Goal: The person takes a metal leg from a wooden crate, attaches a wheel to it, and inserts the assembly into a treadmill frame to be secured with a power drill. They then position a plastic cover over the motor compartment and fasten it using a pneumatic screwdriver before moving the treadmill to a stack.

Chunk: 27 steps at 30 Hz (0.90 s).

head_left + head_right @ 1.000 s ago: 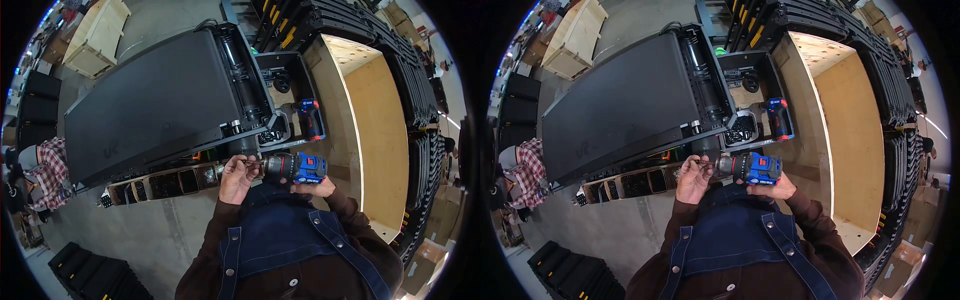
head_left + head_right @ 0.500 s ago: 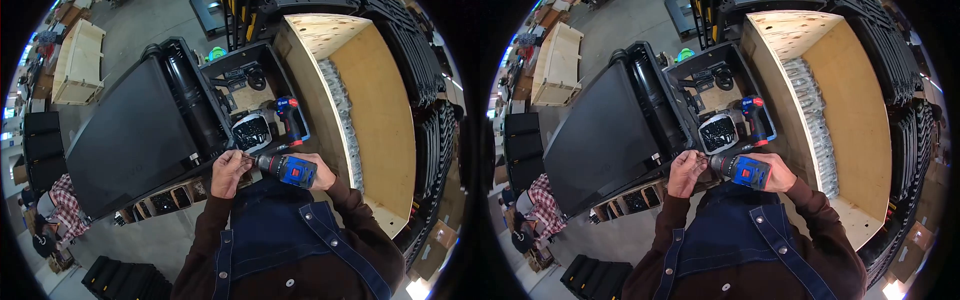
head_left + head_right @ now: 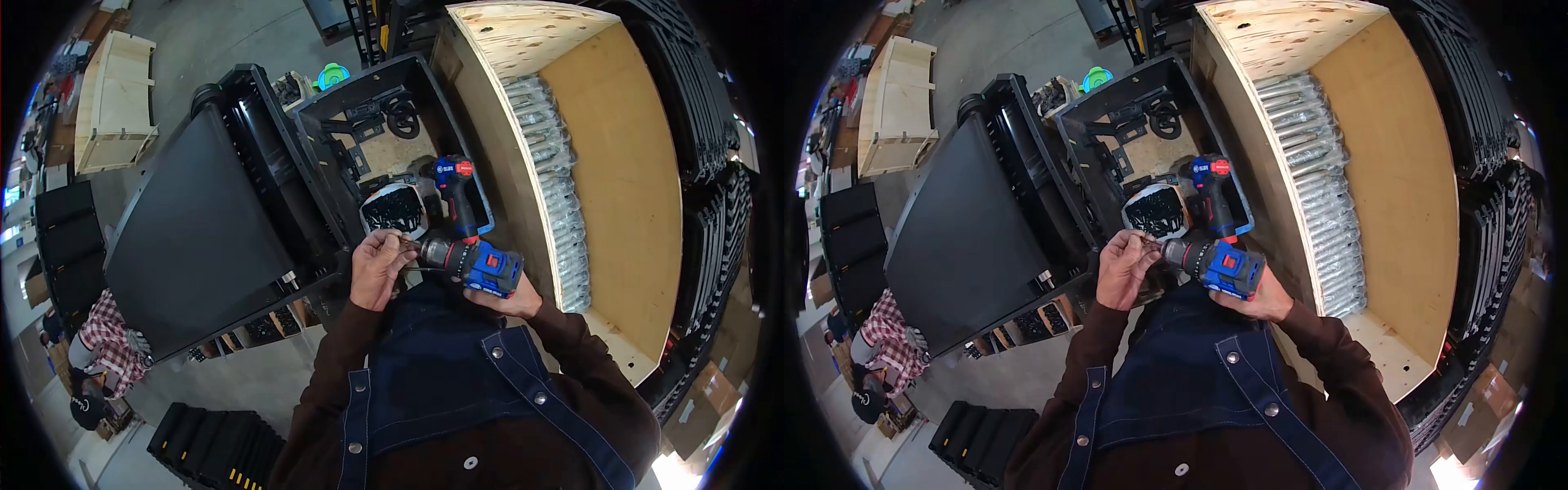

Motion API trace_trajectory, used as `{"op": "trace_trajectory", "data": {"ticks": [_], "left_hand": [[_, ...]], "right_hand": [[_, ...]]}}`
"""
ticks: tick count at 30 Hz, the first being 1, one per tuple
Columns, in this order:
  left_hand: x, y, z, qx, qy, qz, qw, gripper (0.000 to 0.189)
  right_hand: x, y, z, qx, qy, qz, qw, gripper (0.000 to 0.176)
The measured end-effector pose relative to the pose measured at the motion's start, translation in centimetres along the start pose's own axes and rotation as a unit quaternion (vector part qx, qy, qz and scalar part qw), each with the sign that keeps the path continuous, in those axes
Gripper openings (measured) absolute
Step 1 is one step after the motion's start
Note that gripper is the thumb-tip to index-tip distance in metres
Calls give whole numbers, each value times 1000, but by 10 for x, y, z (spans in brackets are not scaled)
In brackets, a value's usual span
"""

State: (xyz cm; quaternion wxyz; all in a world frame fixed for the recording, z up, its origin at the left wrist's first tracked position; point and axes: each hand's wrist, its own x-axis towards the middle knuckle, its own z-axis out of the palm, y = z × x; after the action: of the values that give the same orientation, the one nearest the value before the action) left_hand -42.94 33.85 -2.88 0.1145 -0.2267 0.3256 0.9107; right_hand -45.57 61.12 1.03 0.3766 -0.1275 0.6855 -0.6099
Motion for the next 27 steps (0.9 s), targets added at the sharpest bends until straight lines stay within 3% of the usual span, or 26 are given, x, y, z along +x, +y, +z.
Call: {"op": "trace_trajectory", "data": {"ticks": [3, 5, 7, 9, 11, 12, 13, 14, 15, 16, 17, 19, 20, 23, 27], "left_hand": [[5, 1, 2, 1, -17, 2, 1000, 19], [10, -5, -2, -18, -24, -6, 1000, 21], [16, -6, 4, -37, -35, -9, 999, 24], [19, -12, 14, -157, -37, -69, 984, 31], [33, -28, 12, -178, -16, -90, 980, 32], [52, -45, -2, 16, 42, -107, 993, 30], [72, -65, -14, 209, 100, -122, 965, 27], [87, -80, -21, 440, 87, -24, 893, 25], [104, -91, -19, 642, 66, 79, 760, 23], [118, -98, -12, 705, 69, 106, 698, 18], [132, -109, -14, 705, 66, 107, 698, 18], [166, -150, -42, 847, 25, 119, 518, 15], [174, -156, -55, 873, -8, 129, 471, 14], [209, -198, -100, 874, -65, 37, 480, 20], [219, -215, -100, 847, -84, -28, 524, 20]], "right_hand": [[4, -13, 2, -23, 39, -6, 999, 43], [4, -18, 3, 100, 40, 32, 994, 42], [7, -24, -2, 134, 46, 71, 987, 41], [10, -24, -6, 168, 50, 110, 978, 40], [5, -16, -11, 175, 89, 117, 973, 42], [4, -11, -18, 105, 83, 81, 988, 48], [2, -2, -25, 104, 81, 87, 987, 48], [-1, 8, -27, 173, 102, 100, 974, 49], [-2, 13, -30, 240, 123, 108, 957, 50], [-2, 1, -30, 219, 143, 117, 958, 52], [-4, -1, -30, 211, 149, 124, 958, 52], [-6, -1, -29, 204, 163, 113, 959, 51], [-7, -5, -28, 206, 166, 110, 958, 47], [-12, -6, -26, 203, 176, 121, 956, 44], [-13, -5, -26, 215, 195, 136, 947, 43]]}}
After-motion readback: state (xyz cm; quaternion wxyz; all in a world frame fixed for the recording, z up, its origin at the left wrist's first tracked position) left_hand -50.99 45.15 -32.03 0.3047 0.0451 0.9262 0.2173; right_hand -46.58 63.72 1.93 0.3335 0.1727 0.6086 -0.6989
